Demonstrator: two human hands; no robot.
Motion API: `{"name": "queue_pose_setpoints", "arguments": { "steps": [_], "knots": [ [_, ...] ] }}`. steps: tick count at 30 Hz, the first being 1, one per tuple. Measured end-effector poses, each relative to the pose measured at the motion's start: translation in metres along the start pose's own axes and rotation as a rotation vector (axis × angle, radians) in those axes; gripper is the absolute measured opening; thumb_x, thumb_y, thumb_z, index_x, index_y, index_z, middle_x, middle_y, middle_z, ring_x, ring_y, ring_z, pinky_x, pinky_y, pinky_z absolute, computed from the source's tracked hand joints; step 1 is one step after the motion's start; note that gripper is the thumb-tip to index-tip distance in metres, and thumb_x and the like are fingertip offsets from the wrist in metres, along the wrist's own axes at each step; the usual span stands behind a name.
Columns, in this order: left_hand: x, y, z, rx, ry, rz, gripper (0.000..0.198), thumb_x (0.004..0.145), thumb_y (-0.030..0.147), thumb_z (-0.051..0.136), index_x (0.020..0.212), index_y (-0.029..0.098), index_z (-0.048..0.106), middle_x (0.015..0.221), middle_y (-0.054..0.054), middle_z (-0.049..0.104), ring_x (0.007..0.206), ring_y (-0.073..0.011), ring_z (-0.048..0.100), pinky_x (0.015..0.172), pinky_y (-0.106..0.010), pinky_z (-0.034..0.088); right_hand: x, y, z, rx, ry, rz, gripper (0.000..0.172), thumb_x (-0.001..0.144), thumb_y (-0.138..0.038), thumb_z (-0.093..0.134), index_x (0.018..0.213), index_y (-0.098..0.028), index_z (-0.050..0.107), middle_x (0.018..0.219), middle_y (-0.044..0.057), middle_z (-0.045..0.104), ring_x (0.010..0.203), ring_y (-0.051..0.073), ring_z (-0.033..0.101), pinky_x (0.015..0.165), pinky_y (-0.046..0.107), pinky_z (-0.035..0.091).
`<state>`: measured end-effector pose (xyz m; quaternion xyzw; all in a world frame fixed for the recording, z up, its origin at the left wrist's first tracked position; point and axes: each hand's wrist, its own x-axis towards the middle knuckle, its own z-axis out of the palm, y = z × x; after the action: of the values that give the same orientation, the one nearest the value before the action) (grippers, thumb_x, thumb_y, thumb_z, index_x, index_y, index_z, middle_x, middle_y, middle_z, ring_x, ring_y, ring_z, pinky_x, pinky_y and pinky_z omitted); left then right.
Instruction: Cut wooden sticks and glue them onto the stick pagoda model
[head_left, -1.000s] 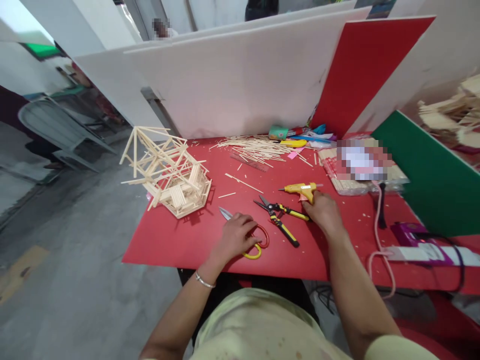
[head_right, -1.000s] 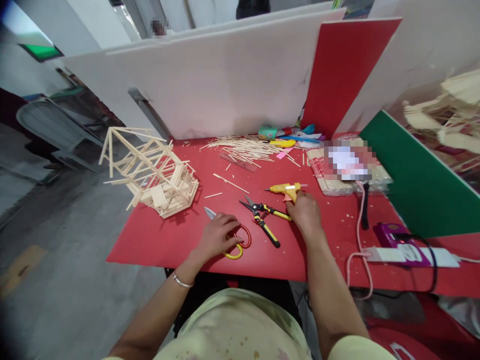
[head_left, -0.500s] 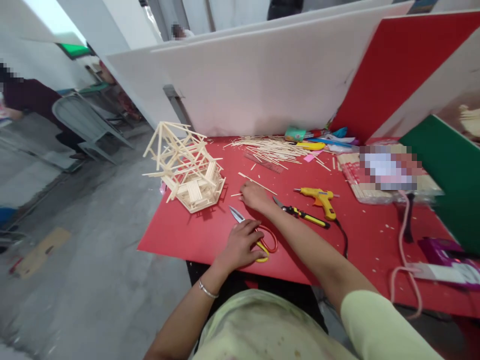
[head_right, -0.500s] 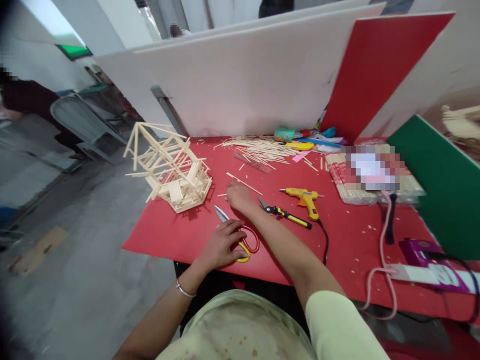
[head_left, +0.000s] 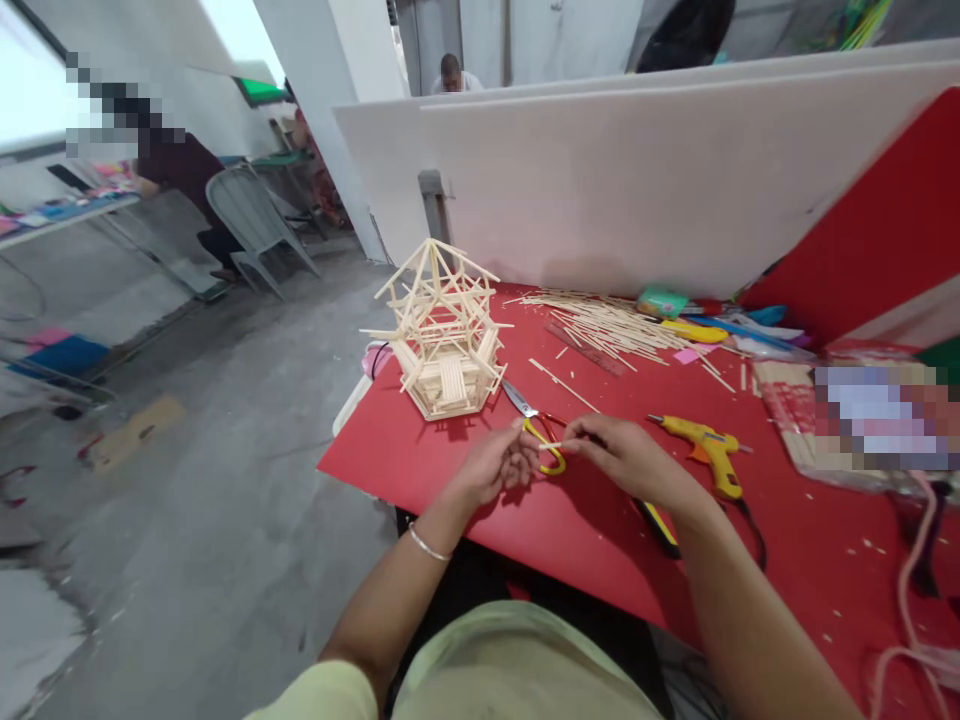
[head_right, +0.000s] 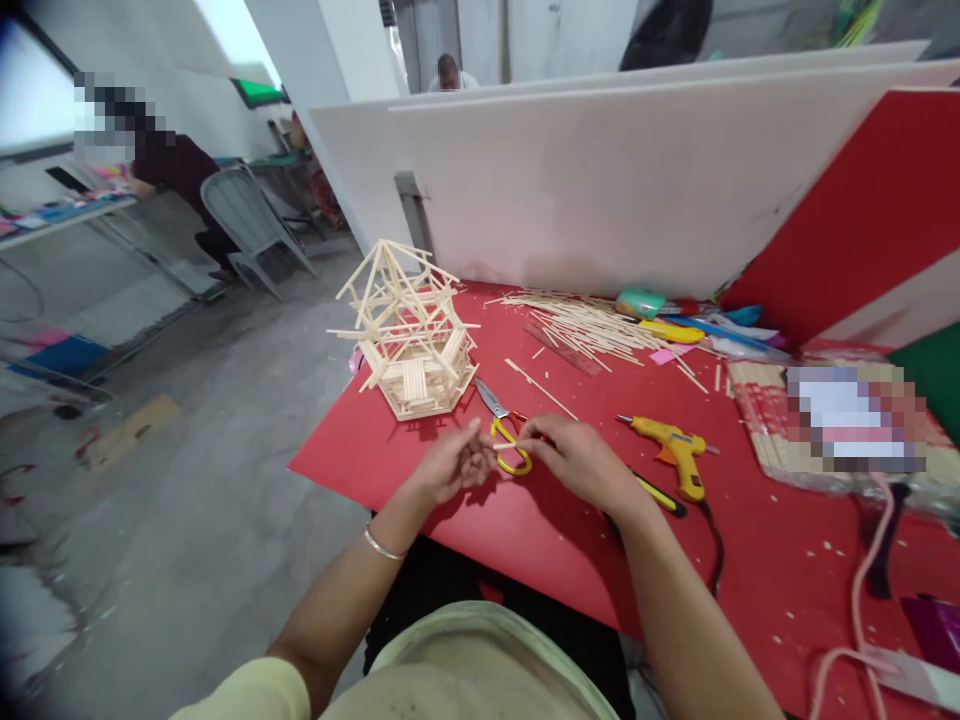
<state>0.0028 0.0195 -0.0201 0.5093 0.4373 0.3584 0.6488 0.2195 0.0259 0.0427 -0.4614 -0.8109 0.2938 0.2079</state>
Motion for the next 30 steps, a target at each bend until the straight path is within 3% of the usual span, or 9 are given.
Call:
{"name": "queue_pose_setpoints", "arguments": {
  "steps": [1, 3, 8, 11, 13, 17, 19, 23, 30],
  "knots": [
    [-0.011, 0.006, -0.003, -0.060, -0.053, -0.050, 0.060, 0.088, 0.066, 0.046, 0.085, 0.011, 0.070, 0.066, -0.007, 0.067, 0.042, -0.0088, 0.052, 0.038, -0.020, 0.034, -0.003, -0.006, 0.002, -0.018, -0.011, -0.043, 0.024, 0.097, -0.037, 0.048, 0.091, -0.021, 0.065, 0.085, 0.003, 0.068, 0.076, 0.015, 0.060, 0.071, 0.025, 0.043],
    [-0.029, 0.015, -0.010, -0.072, -0.046, -0.048, 0.044, 0.075, 0.054, 0.073, 0.081, 0.011, 0.071, 0.063, -0.003, 0.066, 0.041, -0.0054, 0.050, 0.042, -0.018, 0.037, -0.002, -0.017, 0.009, -0.083, 0.004, -0.119, 0.018, 0.095, -0.030, 0.051, 0.089, -0.021, 0.066, 0.087, 0.004, 0.067, 0.079, 0.016, 0.060, 0.073, 0.026, 0.043],
    [-0.049, 0.017, -0.021, -0.133, 0.047, -0.100, 0.040, 0.070, 0.047, 0.079, 0.082, 0.011, 0.068, 0.061, -0.002, 0.066, 0.040, -0.0086, 0.056, 0.036, -0.017, 0.033, 0.020, -0.036, 0.036, -0.048, 0.122, -0.268, 0.015, 0.092, -0.021, 0.055, 0.099, -0.022, 0.068, 0.098, 0.007, 0.067, 0.091, 0.018, 0.062, 0.082, 0.029, 0.046],
    [-0.051, 0.009, -0.023, -0.222, 0.098, -0.051, 0.039, 0.071, 0.046, 0.078, 0.084, 0.012, 0.066, 0.065, -0.003, 0.068, 0.043, -0.0107, 0.060, 0.036, -0.017, 0.036, 0.027, -0.041, 0.048, 0.083, 0.273, -0.211, 0.041, 0.090, -0.024, 0.059, 0.131, -0.025, 0.057, 0.123, 0.010, 0.062, 0.088, 0.016, 0.063, 0.083, 0.031, 0.050],
    [-0.051, 0.006, -0.024, -0.274, 0.144, -0.016, 0.037, 0.072, 0.044, 0.078, 0.084, 0.012, 0.066, 0.066, -0.004, 0.069, 0.044, -0.0103, 0.060, 0.036, -0.017, 0.038, 0.026, -0.042, 0.055, 0.164, 0.362, -0.104, 0.054, 0.089, -0.029, 0.062, 0.141, -0.026, 0.049, 0.125, 0.010, 0.062, 0.080, 0.015, 0.062, 0.079, 0.031, 0.052],
    [-0.051, 0.007, -0.025, -0.327, 0.189, -0.002, 0.035, 0.073, 0.042, 0.078, 0.084, 0.011, 0.066, 0.069, -0.005, 0.070, 0.045, -0.0103, 0.060, 0.036, -0.017, 0.039, 0.022, -0.045, 0.066, 0.291, 0.364, 0.060, 0.029, 0.090, -0.038, 0.060, 0.111, -0.022, 0.070, 0.098, 0.005, 0.073, 0.081, 0.017, 0.066, 0.076, 0.029, 0.052],
    [-0.051, 0.009, -0.025, -0.325, 0.185, -0.002, 0.034, 0.073, 0.042, 0.078, 0.084, 0.011, 0.067, 0.068, -0.005, 0.070, 0.045, -0.0105, 0.060, 0.036, -0.017, 0.039, 0.023, -0.048, 0.070, 0.324, 0.339, 0.078, 0.025, 0.090, -0.040, 0.059, 0.100, -0.022, 0.073, 0.094, 0.004, 0.074, 0.084, 0.018, 0.067, 0.078, 0.029, 0.051],
    [-0.055, 0.013, -0.030, -0.281, 0.204, 0.017, 0.034, 0.072, 0.043, 0.078, 0.082, 0.012, 0.069, 0.068, -0.005, 0.069, 0.045, -0.0109, 0.059, 0.038, -0.019, 0.040, 0.030, -0.058, 0.069, 0.346, 0.345, 0.087, 0.029, 0.089, -0.041, 0.060, 0.107, -0.021, 0.072, 0.090, 0.003, 0.074, 0.078, 0.017, 0.066, 0.072, 0.028, 0.051],
    [-0.065, 0.021, -0.060, -0.151, 0.387, 0.182, 0.026, 0.075, 0.037, 0.077, 0.088, 0.014, 0.074, 0.058, -0.002, 0.066, 0.046, -0.0086, 0.056, 0.047, -0.019, 0.045, 0.035, -0.083, 0.052, 0.194, 0.289, -0.124, 0.025, 0.093, -0.039, 0.056, 0.101, -0.025, 0.075, 0.093, 0.005, 0.073, 0.082, 0.018, 0.065, 0.078, 0.029, 0.048]
  ]
}}
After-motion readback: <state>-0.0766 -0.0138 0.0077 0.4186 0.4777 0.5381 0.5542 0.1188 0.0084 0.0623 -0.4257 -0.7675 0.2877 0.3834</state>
